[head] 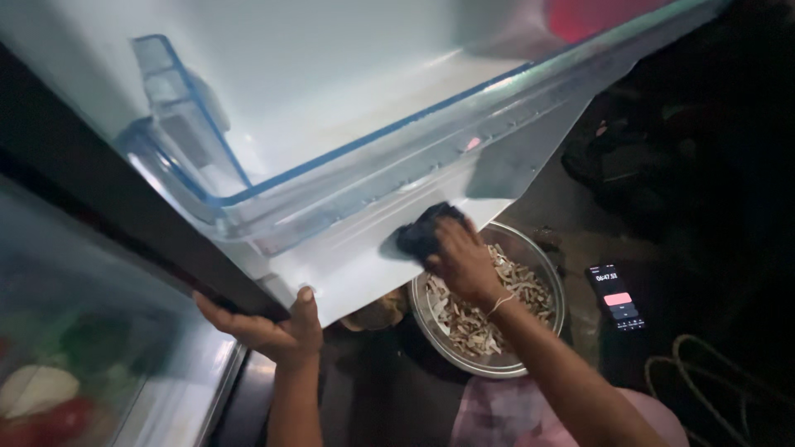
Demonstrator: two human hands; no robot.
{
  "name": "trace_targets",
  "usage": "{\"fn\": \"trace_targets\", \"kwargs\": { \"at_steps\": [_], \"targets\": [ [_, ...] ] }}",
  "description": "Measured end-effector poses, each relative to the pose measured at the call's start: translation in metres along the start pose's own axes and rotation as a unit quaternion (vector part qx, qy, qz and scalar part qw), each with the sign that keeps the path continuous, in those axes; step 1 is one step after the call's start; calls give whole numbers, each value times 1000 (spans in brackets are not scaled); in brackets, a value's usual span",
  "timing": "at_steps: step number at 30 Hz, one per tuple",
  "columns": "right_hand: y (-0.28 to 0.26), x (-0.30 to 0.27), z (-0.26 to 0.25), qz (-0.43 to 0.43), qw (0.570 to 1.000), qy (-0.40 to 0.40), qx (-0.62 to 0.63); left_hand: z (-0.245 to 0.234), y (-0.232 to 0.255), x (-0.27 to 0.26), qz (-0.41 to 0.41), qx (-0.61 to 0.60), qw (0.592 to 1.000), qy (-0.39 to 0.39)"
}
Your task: The person wipes the interior shelves, drawers, and door compartments of a refrigerator using a cloth, then places a bowl of chopped items and a package inside.
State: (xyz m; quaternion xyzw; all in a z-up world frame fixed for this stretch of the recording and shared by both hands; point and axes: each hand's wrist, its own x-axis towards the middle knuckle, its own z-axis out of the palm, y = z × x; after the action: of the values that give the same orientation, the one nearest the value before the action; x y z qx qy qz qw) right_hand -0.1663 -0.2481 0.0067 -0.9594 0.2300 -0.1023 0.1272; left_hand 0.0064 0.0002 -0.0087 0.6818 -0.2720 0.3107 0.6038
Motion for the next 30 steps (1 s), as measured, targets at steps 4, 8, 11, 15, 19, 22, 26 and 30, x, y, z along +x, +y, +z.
{"fn": "trace_targets", "kwargs": {
  "at_steps": [4, 8, 11, 15, 19, 22, 26, 30],
  "targets": [
    [62, 7, 3, 5, 993, 119, -21, 4, -1, -5, -14, 27, 1000, 3],
    [107, 6, 1, 66, 982, 176, -35, 8, -5, -5, 23, 66, 998, 11],
    [108, 8, 13, 78, 973, 214, -40, 10, -8, -3, 56, 96, 994, 17],
    [74, 13, 42, 131, 931, 339, 22, 12, -3, -7, 12, 82, 996, 20],
    [39, -5, 64, 168, 905, 377, 106, 14, -5, -13, 6, 80, 996, 29],
    [5, -35, 106, 184, 900, 359, 166, 7, -6, -17, 2, 95, 995, 18],
    [-62, -122, 212, 80, 935, 210, 275, -7, 7, -14, -37, 65, 997, 0],
    [-99, -135, 224, 75, 899, 155, 402, -39, 22, 9, -6, -2, 999, -52]
  ]
}}
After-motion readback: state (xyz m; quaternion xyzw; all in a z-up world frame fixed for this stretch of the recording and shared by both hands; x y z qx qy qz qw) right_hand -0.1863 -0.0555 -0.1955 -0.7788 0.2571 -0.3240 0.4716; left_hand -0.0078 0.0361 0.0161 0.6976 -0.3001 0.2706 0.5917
